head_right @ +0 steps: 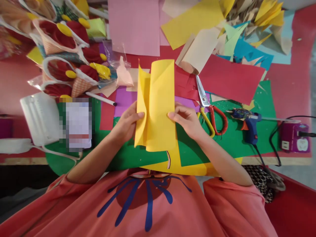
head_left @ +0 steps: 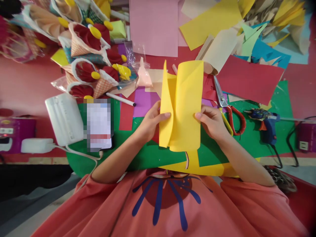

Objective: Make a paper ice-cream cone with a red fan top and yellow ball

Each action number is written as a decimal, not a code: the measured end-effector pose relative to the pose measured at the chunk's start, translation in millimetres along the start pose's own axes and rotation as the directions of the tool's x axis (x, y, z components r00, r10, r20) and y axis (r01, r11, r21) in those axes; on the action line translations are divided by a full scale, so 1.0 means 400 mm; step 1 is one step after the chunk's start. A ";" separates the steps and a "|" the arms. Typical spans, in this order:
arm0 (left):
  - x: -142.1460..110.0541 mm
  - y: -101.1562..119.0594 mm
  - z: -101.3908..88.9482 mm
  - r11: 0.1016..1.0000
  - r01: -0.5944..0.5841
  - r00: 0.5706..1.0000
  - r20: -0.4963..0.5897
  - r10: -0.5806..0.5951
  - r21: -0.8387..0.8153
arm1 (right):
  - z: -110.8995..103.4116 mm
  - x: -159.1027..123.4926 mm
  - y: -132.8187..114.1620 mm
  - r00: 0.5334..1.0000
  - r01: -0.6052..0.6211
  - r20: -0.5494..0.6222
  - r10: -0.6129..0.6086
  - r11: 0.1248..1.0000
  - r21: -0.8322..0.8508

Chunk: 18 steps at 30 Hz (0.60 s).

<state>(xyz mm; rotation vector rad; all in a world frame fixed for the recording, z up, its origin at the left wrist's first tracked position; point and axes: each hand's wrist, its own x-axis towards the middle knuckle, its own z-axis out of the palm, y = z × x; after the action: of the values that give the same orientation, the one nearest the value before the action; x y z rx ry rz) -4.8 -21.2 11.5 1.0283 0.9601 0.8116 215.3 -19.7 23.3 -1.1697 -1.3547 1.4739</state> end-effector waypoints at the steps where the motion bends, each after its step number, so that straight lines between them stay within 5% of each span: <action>1: 0.004 -0.004 -0.011 0.997 -0.039 0.999 -0.036 0.041 0.070 | -0.011 -0.001 -0.007 1.000 -0.011 -0.025 0.011 1.000 -0.026; 5: 0.012 -0.015 -0.044 0.935 -0.164 0.961 -0.164 0.224 0.314 | -0.044 -0.014 -0.039 0.998 -0.055 -0.029 0.052 0.988 -0.147; 8: -0.004 -0.004 -0.053 0.830 -0.276 0.873 -0.234 0.428 0.485 | -0.048 -0.032 -0.050 0.994 -0.105 -0.001 0.106 0.978 -0.178; 10: -0.021 0.012 -0.057 0.651 -0.381 0.773 -0.161 0.614 0.657 | -0.044 -0.044 -0.052 0.986 -0.156 0.028 0.164 0.969 -0.191; 13: -0.041 0.039 -0.067 0.423 -0.556 0.704 0.134 0.698 0.715 | -0.035 -0.061 -0.055 0.977 -0.193 0.050 0.208 0.956 -0.221; 15: -0.044 0.055 -0.073 0.327 -0.576 0.703 0.250 0.665 0.750 | -0.034 -0.070 -0.061 0.976 -0.195 0.044 0.213 0.947 -0.256; 18: -0.045 0.070 -0.070 0.182 -0.341 0.798 0.182 0.574 0.922 | -0.038 -0.085 -0.071 0.974 -0.206 0.018 0.226 0.918 -0.338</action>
<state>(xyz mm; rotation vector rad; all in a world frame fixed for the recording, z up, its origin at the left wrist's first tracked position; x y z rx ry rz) -40.0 -19.3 36.8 2.4376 1.3638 0.8460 237.7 -45.4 55.4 -1.5459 -1.6018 1.4742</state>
